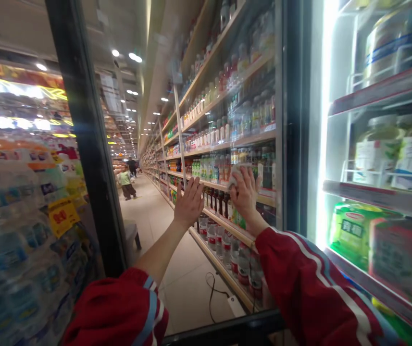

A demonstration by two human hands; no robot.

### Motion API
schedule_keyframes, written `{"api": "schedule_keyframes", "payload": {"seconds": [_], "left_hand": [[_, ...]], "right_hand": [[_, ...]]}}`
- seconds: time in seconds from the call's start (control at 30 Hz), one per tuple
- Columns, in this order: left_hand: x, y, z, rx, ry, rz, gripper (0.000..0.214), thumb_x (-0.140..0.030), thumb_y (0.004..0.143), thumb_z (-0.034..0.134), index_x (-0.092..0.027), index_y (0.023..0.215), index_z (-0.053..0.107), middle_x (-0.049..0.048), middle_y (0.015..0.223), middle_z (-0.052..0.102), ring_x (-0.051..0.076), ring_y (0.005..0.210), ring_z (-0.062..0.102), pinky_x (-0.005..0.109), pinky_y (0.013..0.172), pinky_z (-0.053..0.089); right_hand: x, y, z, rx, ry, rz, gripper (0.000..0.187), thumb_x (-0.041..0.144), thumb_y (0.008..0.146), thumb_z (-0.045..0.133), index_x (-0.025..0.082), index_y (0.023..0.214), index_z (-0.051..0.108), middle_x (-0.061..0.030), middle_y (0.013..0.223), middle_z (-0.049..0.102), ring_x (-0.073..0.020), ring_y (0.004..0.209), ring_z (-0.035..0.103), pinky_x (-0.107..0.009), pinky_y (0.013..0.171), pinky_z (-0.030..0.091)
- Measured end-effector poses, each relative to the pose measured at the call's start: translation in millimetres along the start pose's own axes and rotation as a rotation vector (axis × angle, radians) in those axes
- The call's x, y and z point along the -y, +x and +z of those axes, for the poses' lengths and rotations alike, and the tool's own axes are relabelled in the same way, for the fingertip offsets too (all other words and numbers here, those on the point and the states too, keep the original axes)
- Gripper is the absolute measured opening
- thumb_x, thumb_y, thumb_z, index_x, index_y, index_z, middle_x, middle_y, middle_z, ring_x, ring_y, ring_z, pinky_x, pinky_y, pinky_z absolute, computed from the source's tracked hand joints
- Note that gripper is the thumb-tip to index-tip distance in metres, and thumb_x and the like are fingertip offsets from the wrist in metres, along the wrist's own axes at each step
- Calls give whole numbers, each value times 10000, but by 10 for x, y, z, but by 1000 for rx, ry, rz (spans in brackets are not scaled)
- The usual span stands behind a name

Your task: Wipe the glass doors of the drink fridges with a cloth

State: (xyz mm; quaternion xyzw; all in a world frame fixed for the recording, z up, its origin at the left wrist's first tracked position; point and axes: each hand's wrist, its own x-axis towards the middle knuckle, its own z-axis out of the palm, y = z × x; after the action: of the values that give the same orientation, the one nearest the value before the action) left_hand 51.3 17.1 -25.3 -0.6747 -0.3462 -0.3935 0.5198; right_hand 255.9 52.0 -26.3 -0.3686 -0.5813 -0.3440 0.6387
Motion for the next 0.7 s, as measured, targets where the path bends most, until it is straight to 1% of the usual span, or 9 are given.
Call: {"api": "schedule_keyframes", "payload": {"seconds": [0.07,0.1,0.23,0.3,0.37,0.43,0.57,0.63,0.7], "left_hand": [[-9,1,5,-10,4,-2,538,-245,880,437,-180,1401,321,119,1417,400,205,1376,251,456,1160,42],[-12,1,7,-16,10,-1,533,-244,880,438,-181,1398,327,118,1417,400,204,1376,251,456,1160,44],[-19,2,15,-49,50,12,494,-251,882,444,-166,1364,376,121,1402,423,200,1374,252,447,1158,44],[-21,4,17,-60,64,20,485,-255,882,449,-157,1353,389,126,1394,433,197,1375,248,438,1159,39],[-22,4,20,-65,67,24,490,-254,879,455,-154,1354,387,128,1393,434,194,1376,245,428,1161,35],[-21,1,25,-69,62,23,501,-247,876,458,-158,1363,377,127,1395,431,192,1376,248,422,1163,34],[-14,-11,38,-60,20,6,537,-243,875,459,-181,1393,334,115,1413,409,192,1373,256,420,1164,37],[-10,-15,40,-49,-5,-5,550,-245,876,457,-196,1405,314,105,1422,396,191,1374,254,423,1164,38],[-8,-16,36,-51,-6,-6,550,-243,878,456,-201,1407,311,99,1422,397,188,1375,250,419,1164,37]], "right_hand": [[38,-29,16,-2,9,21,375,235,850,431,211,1206,545,-102,1395,449,-259,1369,276,-531,1087,194],[83,-53,31,10,18,-1,375,239,849,434,210,1206,545,-103,1396,447,-260,1374,265,-528,1086,198],[298,-164,99,79,58,-193,353,255,840,471,233,1180,565,-77,1375,478,-239,1376,267,-505,1104,176],[336,-188,111,87,66,-242,340,253,842,475,245,1168,572,-67,1362,495,-226,1373,278,-501,1113,154],[293,-179,99,81,64,-259,334,245,843,474,247,1161,577,-66,1354,506,-220,1369,286,-501,1115,142],[184,-146,68,68,45,-244,332,238,842,475,242,1156,580,-73,1347,513,-225,1363,299,-504,1108,155],[-51,-76,-8,33,-31,-135,336,228,848,454,234,1162,573,-82,1351,505,-243,1350,323,-519,1088,198],[-92,-70,-27,18,-40,-94,338,224,851,440,221,1164,570,-91,1359,495,-247,1351,318,-523,1085,207],[-64,-91,-24,9,-30,-58,344,220,851,430,210,1167,567,-101,1370,478,-249,1363,292,-521,1082,217]]}}
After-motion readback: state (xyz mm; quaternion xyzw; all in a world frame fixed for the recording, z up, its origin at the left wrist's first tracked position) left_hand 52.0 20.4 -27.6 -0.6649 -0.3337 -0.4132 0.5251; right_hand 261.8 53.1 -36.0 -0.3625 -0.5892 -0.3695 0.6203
